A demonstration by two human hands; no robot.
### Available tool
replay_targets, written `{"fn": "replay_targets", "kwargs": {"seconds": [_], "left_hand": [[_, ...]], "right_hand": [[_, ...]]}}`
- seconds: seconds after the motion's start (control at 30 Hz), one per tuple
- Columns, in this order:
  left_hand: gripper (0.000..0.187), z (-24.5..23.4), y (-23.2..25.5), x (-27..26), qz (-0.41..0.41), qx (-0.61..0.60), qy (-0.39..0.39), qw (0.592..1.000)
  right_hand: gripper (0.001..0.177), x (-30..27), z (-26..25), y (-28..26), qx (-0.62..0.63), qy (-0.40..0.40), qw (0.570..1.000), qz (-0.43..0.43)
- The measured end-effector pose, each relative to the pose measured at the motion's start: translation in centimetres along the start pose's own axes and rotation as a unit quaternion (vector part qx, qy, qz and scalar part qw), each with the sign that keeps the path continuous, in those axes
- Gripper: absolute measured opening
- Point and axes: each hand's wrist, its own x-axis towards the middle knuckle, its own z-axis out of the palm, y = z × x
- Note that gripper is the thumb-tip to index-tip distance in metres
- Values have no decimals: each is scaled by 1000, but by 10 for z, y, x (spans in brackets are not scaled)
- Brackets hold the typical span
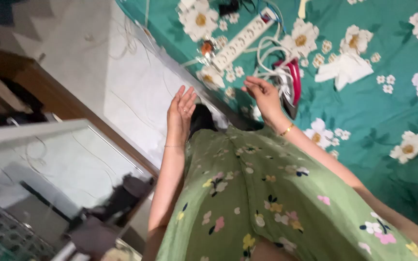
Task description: Organizing and cleaning various electronic chargers and small items on a bed and nightstand.
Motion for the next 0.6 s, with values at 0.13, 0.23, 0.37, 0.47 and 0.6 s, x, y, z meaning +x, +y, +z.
{"fn": "replay_targets", "kwargs": {"seconds": [0.13, 0.23, 0.37, 0.47, 0.6], "left_hand": [[64, 0, 70, 42, -6, 47, -40, 998], [63, 8, 112, 64, -5, 128, -69, 989], [60, 2, 122, 103, -24, 147, -116, 982], [55, 0, 111, 125, -47, 145, -139, 979], [50, 8, 87, 133, -120, 177, -154, 965]], "right_hand": [[31, 35, 41, 13, 39, 34, 998, 31], [30, 56, 79, 11, 50, 51, 996, 55], [32, 82, 116, 14, 77, 61, 993, 66], [32, 88, 132, 14, 101, 76, 990, 66], [31, 76, 124, 16, 113, 88, 987, 68]]}}
